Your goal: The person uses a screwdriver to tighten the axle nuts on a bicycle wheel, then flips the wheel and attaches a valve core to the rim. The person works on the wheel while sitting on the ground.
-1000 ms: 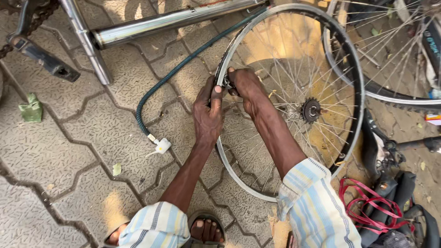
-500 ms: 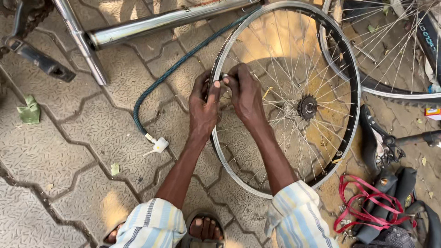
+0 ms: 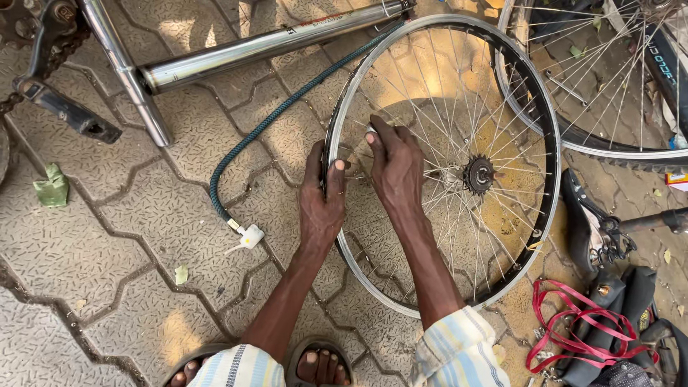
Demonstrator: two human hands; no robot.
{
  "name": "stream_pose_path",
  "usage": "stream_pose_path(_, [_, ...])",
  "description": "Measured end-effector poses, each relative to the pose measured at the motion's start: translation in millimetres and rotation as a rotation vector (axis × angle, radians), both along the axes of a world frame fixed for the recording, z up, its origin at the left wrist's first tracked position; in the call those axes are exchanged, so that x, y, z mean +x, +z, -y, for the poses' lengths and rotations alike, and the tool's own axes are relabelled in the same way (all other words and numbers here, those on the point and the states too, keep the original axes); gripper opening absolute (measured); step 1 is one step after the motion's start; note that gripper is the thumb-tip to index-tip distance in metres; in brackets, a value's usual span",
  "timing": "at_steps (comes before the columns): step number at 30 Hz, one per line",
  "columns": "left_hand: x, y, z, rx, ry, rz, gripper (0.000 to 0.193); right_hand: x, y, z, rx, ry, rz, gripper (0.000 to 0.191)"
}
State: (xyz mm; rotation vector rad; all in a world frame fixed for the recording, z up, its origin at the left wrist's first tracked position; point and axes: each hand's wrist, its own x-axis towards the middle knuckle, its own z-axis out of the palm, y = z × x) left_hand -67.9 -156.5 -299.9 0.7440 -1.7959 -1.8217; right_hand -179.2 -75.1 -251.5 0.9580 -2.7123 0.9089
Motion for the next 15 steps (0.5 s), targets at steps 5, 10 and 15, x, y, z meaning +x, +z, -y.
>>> stream_pose_path(5, [2, 4, 0, 0.057, -0.020, 0.092, 0.061, -2, 0, 17, -0.103, 0.131, 0.071, 0.038])
stream_pose_path(10, [4, 2, 4, -0.033, 0.031, -0.055, 0.060, -4, 1, 17, -0.208, 0.156, 0.111, 0.040])
stream_pose_path(15, [3, -4, 1, -0.031, 0.025, 0.010, 0.057, 1, -5, 20, -0.061, 0.179, -0.199, 0.041])
